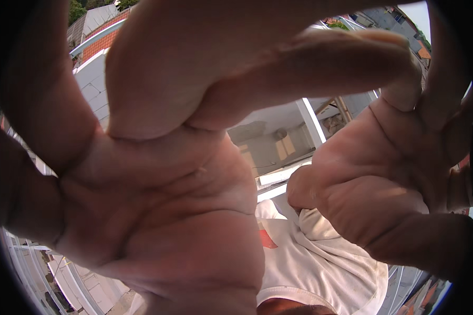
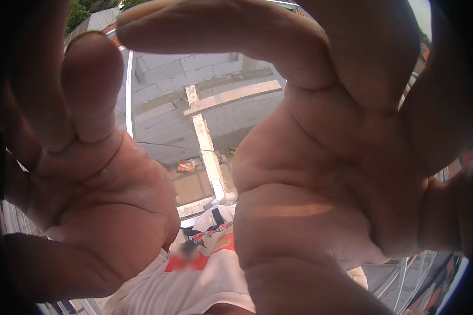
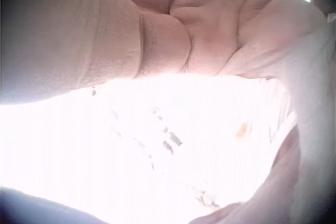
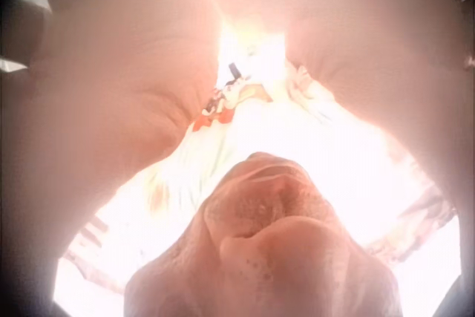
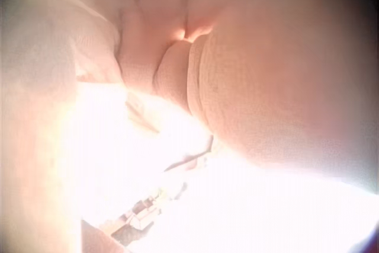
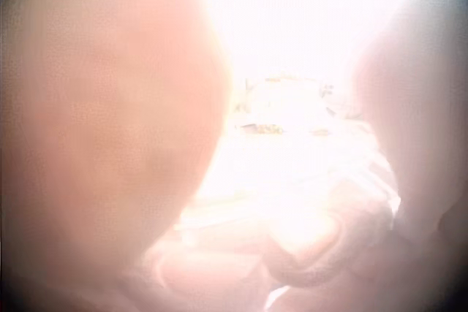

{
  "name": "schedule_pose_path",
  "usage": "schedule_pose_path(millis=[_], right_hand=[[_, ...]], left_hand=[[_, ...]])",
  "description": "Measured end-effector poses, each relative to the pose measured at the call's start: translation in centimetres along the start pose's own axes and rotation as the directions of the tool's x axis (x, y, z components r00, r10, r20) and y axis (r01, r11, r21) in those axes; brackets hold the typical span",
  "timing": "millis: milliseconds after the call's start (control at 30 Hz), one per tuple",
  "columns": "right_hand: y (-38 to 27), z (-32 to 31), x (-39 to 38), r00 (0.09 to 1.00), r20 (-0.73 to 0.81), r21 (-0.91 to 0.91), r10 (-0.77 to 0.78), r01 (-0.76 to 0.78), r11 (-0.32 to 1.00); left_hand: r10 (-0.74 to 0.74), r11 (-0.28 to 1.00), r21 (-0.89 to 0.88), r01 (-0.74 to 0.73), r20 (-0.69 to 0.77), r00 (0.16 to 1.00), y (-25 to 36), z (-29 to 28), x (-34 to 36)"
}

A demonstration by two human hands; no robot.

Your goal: The person places white rectangular tiles onto a metal framework, then scoops mortar from a bucket with a trowel and applies it between the tiles to secure them. The person works on a narrow elevated beam, handling tiles and mortar repeatedly.

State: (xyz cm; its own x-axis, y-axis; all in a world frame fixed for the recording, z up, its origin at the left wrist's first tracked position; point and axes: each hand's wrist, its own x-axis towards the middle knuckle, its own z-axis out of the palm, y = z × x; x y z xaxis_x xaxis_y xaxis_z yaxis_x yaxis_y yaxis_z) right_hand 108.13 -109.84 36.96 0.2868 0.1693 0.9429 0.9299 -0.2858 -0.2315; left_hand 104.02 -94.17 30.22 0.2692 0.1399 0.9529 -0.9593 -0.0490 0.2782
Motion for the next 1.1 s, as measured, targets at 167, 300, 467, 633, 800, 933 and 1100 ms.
schedule_pose_path(millis=[167, 300, 467, 633, 800, 933, 1100], right_hand=[[1.8, 2.3, 2.1, 1.000, -0.013, 0.016, -0.016, 0.016, 1.000], [0.3, 2.0, 1.6, 0.998, -0.019, 0.004, -0.065, 0.065, 0.998], [-1.8, 2.8, -1.7, 0.993, -0.073, 0.093, -0.094, 0.100, 0.991], [2.7, 4.1, -15.3, 0.896, 0.309, 0.007, 0.319, -0.337, 0.941], [2.3, -0.6, -37.1, -0.061, 0.589, -0.586, 0.806, -0.718, 0.374], [-0.2, -3.7, -45.0, -0.347, 0.460, -0.760, 0.817, -0.629, 0.161], [-1.3, -3.1, -47.5, -0.358, 0.409, -0.794, 0.839, -0.593, 0.134]], left_hand=[[0.022, 0.998, 0.050, -0.023, 0.022, 1.000, -0.8, 0.0, 1.5], [0.029, 0.998, 0.058, -0.029, 0.013, 0.999, -1.7, 0.3, 0.3], [0.059, 0.961, 0.261, -0.092, 0.133, 0.989, -0.3, -4.6, 0.9], [-0.487, 0.633, 0.710, 0.310, 0.053, 0.872, -4.4, -10.0, -7.2], [-0.744, -0.370, 0.792, 0.486, -0.566, 0.356, -4.4, -26.9, -26.6], [-0.660, -0.745, 0.661, 0.085, -0.750, 0.053, -0.7, -32.6, -36.6], [-0.755, -0.615, 0.728, 0.302, -0.655, 0.041, -0.1, -37.4, -40.0]])
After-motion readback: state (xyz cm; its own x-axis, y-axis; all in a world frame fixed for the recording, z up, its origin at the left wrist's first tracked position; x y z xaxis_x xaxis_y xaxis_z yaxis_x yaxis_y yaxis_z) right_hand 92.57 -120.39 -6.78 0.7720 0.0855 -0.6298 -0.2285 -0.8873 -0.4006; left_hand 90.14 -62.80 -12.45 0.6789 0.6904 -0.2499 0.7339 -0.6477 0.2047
